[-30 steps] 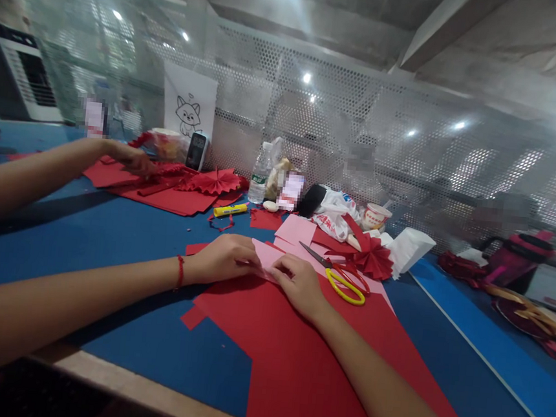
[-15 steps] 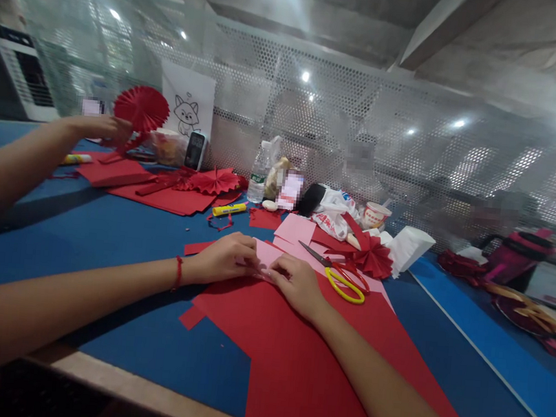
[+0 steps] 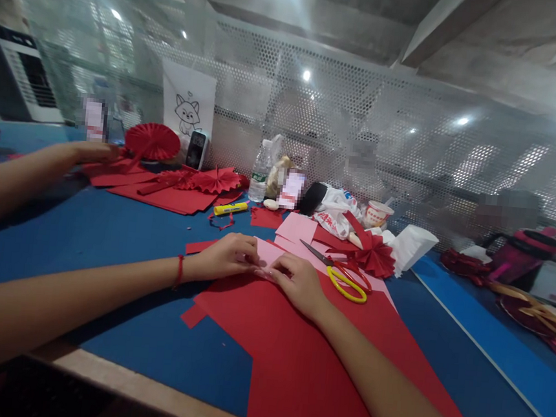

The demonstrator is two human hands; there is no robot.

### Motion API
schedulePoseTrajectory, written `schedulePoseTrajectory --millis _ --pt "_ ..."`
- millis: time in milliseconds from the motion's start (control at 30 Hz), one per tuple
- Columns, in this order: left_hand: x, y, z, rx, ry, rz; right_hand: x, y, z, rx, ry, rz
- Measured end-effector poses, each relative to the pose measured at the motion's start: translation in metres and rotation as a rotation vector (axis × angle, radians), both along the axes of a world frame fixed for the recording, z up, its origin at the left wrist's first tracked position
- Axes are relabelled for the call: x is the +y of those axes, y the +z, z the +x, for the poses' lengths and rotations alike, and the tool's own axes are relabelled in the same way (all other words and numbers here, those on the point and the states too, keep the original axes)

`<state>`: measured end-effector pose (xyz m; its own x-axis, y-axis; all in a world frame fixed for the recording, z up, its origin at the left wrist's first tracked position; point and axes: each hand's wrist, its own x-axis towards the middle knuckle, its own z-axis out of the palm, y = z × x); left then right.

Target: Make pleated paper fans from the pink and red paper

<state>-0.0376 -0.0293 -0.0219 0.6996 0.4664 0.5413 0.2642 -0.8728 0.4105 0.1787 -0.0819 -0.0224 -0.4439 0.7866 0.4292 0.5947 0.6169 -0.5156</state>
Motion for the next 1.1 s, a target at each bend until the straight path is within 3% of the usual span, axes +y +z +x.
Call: schedulePoseTrajectory --millis 267,467,633,1100 --pt "0.005 0.0 -0.001 -0.028 -0.047 -0.359 -0.003 0.002 0.0 -0.048 0.002 -0.011" --pt "0.001 -0.001 0.0 -0.026 -0.122 -0.537 -0.006 0.004 0.002 -0.041 0.068 -0.146" --pt "-0.002 0.002 0.0 0.074 -0.177 -0.542 -0.009 0.008 0.004 -0.096 0.121 -0.235" --pt "-0.003 0.011 -0.003 0.267 -0.112 -0.347 -0.007 0.003 0.004 -0.251 0.053 -0.128"
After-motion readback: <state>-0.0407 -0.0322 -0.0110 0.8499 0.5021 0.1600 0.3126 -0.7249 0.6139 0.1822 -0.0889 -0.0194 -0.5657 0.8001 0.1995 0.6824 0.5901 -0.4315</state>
